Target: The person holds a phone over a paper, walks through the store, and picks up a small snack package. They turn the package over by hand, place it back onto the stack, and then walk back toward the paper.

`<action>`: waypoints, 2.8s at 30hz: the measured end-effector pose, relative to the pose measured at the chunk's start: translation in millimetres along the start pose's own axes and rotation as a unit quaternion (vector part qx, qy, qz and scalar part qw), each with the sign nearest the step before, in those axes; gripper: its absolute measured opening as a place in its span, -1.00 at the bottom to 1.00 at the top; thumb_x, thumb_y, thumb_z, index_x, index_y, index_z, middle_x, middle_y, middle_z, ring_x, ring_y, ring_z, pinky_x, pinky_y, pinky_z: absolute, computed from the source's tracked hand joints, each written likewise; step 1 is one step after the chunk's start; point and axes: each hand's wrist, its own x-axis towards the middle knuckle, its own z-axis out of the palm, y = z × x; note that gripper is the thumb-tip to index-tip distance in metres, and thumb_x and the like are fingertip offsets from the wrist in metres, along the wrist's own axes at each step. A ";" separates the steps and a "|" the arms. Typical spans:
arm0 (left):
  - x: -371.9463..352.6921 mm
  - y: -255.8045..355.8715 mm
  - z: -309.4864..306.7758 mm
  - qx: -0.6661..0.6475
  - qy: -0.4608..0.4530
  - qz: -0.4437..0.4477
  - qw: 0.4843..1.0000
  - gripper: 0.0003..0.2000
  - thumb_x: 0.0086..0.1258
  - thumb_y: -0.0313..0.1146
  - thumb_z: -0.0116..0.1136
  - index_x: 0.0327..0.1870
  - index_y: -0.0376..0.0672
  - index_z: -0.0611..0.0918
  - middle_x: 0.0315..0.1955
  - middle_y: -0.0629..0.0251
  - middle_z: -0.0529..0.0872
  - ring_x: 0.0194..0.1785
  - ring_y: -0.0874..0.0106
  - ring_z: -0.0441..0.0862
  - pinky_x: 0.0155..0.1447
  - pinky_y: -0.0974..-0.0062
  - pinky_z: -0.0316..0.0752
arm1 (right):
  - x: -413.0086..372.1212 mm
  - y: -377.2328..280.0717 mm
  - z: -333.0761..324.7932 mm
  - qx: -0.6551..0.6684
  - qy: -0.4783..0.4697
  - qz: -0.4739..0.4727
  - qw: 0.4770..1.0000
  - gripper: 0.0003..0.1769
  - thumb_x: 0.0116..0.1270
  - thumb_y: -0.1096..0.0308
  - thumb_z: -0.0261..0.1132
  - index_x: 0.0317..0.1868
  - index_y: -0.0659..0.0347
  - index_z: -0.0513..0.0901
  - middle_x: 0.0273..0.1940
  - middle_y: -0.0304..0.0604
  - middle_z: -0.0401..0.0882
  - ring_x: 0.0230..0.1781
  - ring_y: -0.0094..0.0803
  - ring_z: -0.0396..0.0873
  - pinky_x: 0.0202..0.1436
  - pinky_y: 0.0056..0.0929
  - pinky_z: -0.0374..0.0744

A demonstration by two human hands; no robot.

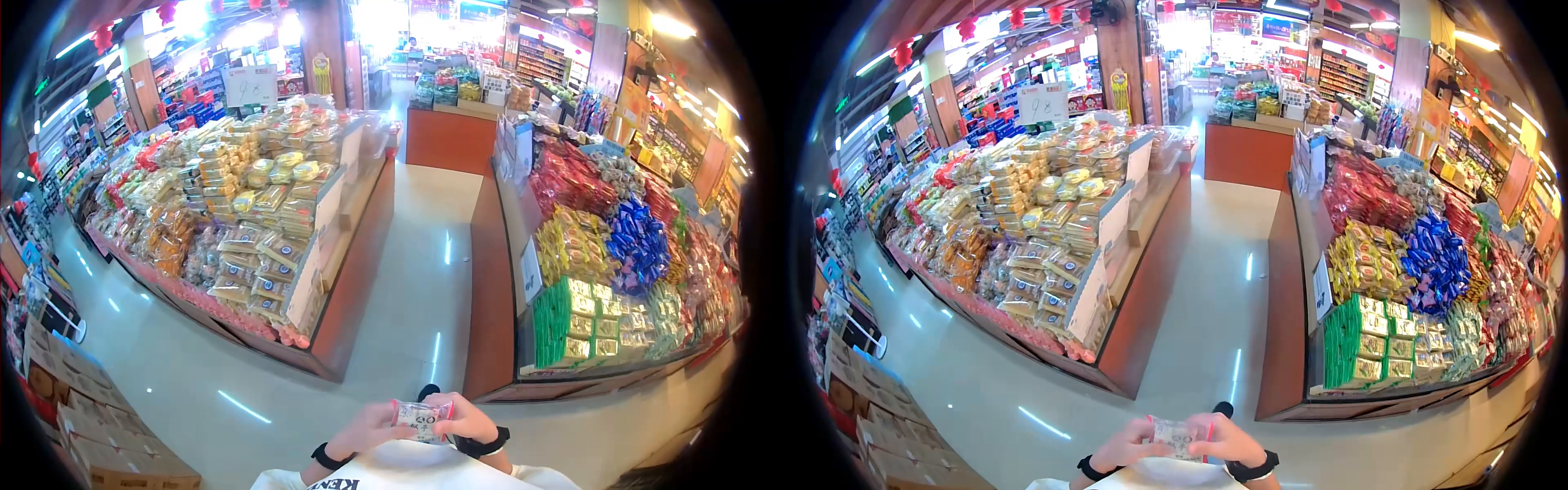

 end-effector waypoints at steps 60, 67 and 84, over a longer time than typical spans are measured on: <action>731.1 76.2 -459.9 -0.052 0.222 0.104 0.968 -0.78 0.25 -0.43 0.20 -0.13 -0.32 0.59 -0.26 0.37 0.61 -0.15 0.56 0.48 -0.02 0.56 0.37 | 514.4 -86.5 -692.5 0.097 0.121 -0.052 0.986 -0.71 0.21 0.43 0.30 -0.08 0.40 0.60 -0.19 -0.25 0.63 -0.22 -0.56 0.49 -0.11 -0.54 0.45; 854.1 112.6 -486.5 -0.008 0.273 0.174 0.946 -0.85 0.23 -0.44 0.25 -0.24 -0.29 0.59 -0.33 0.32 0.62 -0.21 0.50 0.53 -0.05 0.54 0.41 | 558.3 -124.1 -822.1 0.028 0.092 -0.077 0.992 -0.61 0.18 0.33 0.34 -0.02 0.38 0.58 -0.15 -0.21 0.62 -0.17 -0.52 0.49 -0.03 -0.50 0.44; 1028.1 101.7 -602.6 0.013 0.307 0.146 0.940 -0.83 0.26 -0.43 0.23 -0.18 -0.27 0.58 -0.30 0.33 0.59 -0.20 0.51 0.50 -0.04 0.54 0.40 | 685.0 -110.0 -980.4 0.098 0.183 -0.057 0.977 -0.57 0.35 0.37 0.21 0.18 0.36 0.44 0.02 -0.19 0.55 0.01 -0.50 0.47 0.11 -0.48 0.42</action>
